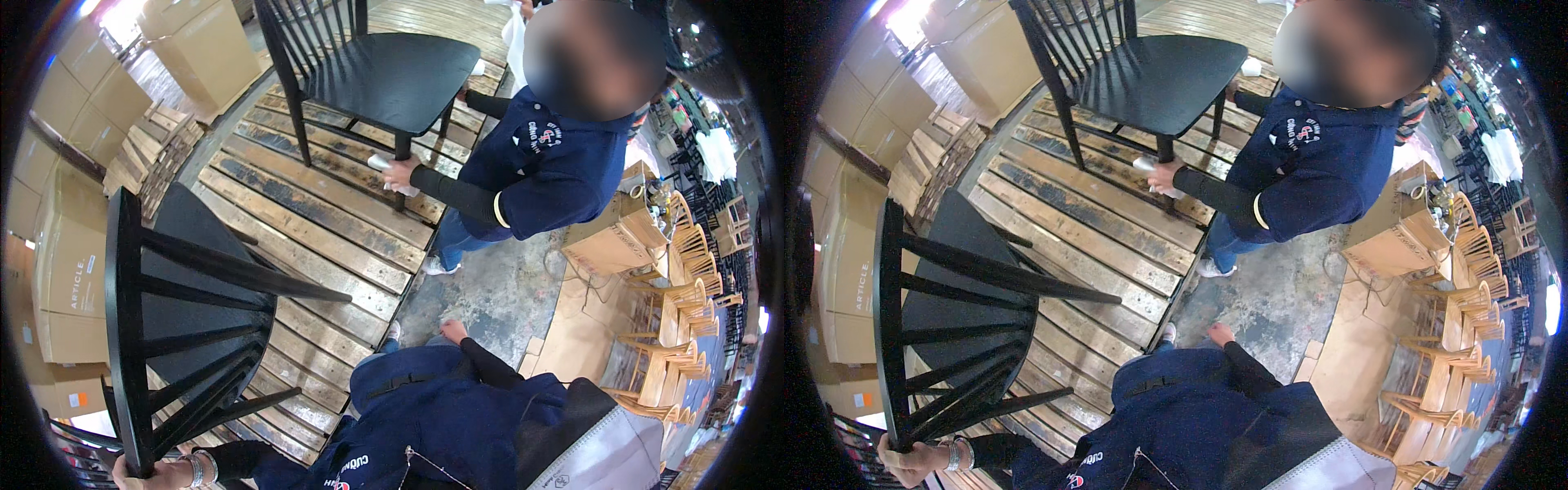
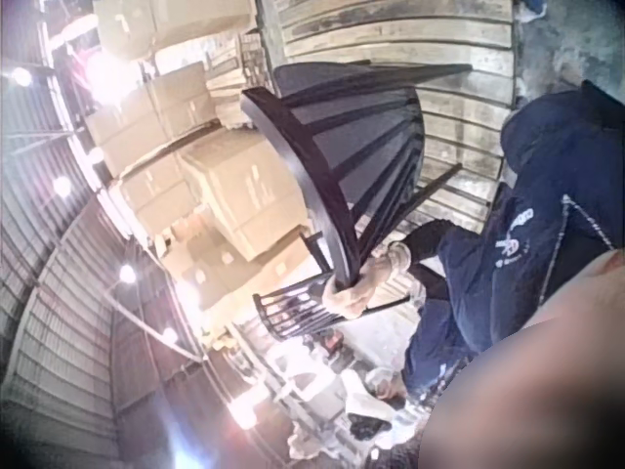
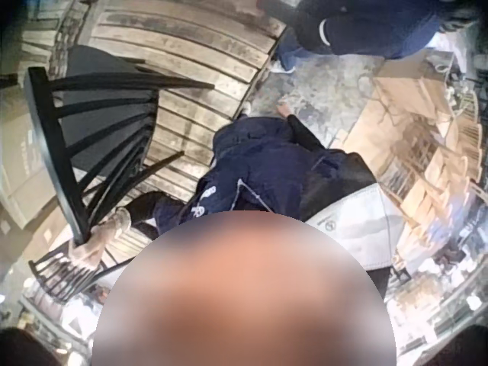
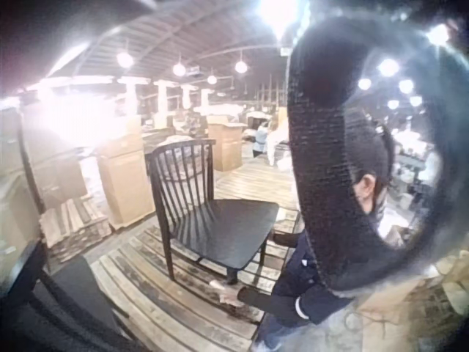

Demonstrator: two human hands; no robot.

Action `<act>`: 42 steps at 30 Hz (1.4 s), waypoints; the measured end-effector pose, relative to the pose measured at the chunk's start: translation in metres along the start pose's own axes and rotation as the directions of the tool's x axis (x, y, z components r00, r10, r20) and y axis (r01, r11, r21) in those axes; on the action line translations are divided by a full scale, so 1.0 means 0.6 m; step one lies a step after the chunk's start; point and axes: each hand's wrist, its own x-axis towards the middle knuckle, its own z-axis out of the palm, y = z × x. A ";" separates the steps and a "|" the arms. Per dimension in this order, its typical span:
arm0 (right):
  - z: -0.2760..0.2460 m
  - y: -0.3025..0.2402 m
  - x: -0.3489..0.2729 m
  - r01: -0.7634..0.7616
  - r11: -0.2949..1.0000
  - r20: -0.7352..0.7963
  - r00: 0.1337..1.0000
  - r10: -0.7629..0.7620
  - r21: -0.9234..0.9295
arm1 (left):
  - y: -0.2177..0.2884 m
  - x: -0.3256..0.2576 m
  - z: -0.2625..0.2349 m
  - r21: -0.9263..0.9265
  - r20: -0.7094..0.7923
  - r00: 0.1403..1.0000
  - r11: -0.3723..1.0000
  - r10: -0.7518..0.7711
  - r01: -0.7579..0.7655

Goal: The person picks up and moves several wooden chairs of different colors and styles within a furniture workshop. They lift chairs, carry them across the room, and place them in new locations among other furniture.

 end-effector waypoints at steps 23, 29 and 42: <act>-0.003 -0.065 0.022 0.132 0.913 0.247 0.939 -0.240 0.385 | -0.115 -0.027 -0.068 0.129 0.182 0.977 0.983 0.109 -0.134; -0.055 -0.056 0.114 0.153 0.929 0.442 0.846 -0.300 0.337 | -0.016 0.011 -0.113 0.079 0.155 0.988 0.997 0.003 -0.016; -0.104 -0.167 0.233 0.470 0.883 0.880 0.419 -0.224 0.002 | 0.281 -0.062 -0.348 0.238 0.612 0.658 0.896 -0.438 0.374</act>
